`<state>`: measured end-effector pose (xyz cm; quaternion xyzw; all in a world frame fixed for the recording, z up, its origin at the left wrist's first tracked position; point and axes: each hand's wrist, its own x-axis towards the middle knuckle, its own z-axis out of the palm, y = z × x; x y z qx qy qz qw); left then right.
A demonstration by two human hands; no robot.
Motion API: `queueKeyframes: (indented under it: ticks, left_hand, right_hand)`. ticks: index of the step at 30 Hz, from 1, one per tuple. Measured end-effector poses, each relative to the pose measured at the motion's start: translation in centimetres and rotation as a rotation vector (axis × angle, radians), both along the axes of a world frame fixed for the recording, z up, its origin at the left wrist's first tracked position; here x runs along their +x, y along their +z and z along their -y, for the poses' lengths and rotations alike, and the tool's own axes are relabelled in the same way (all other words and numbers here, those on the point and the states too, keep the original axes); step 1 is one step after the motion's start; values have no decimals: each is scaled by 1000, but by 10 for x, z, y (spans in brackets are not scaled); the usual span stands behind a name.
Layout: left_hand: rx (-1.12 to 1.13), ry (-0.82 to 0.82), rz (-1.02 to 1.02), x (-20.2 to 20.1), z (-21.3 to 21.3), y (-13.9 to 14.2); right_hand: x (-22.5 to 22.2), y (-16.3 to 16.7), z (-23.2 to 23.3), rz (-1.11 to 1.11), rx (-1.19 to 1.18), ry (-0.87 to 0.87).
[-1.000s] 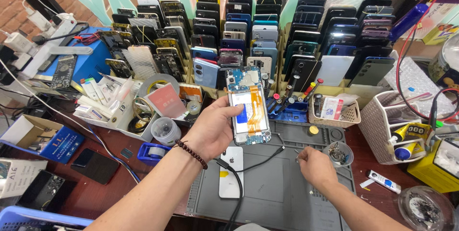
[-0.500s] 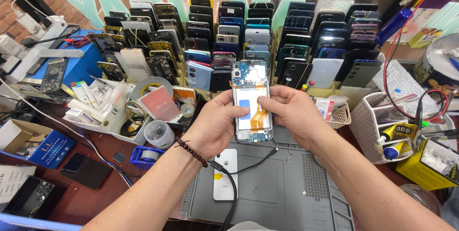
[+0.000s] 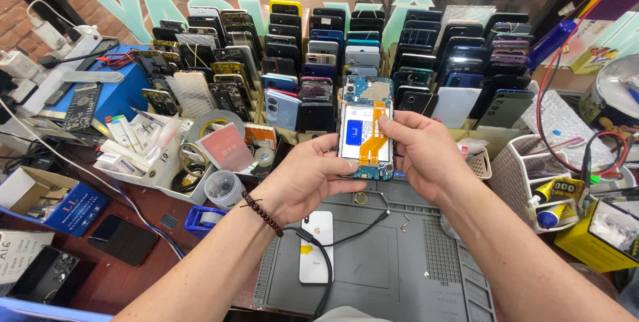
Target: The person uses multimeter probes to test points on a disassembled smartphone motherboard, then connects a charging cable to the board. They repeatedly attach and detach the display assembly to the motherboard, handling the phone and its internal components throughout.
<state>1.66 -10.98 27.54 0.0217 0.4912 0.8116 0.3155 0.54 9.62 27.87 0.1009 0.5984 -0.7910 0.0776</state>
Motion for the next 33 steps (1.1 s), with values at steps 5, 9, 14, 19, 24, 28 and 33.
queueKeyframes:
  ticks: [5,9,14,19,24,28,33]
  left_hand:
    - [-20,36,-20,3,-4,-4]
    - [-43,63,-34,4,-6,-6]
    - [-57,56,-37,4,-3,-4]
    - [-62,75,-34,6,-1,-3]
    - [-108,87,-39,9,1,-4]
    - [-109,74,-14,9,2,-5]
    - [-38,47,8,9,1,-3]
  right_hand:
    - [2,-2,1,-10,-60,11]
    - [4,-1,0,-24,-50,35]
    - [7,2,1,-46,-53,90]
    - [9,3,3,-59,-50,89]
    - [10,-1,5,-48,-31,74]
    - [11,-4,6,-27,-14,45]
    - [11,-2,8,-18,-47,26]
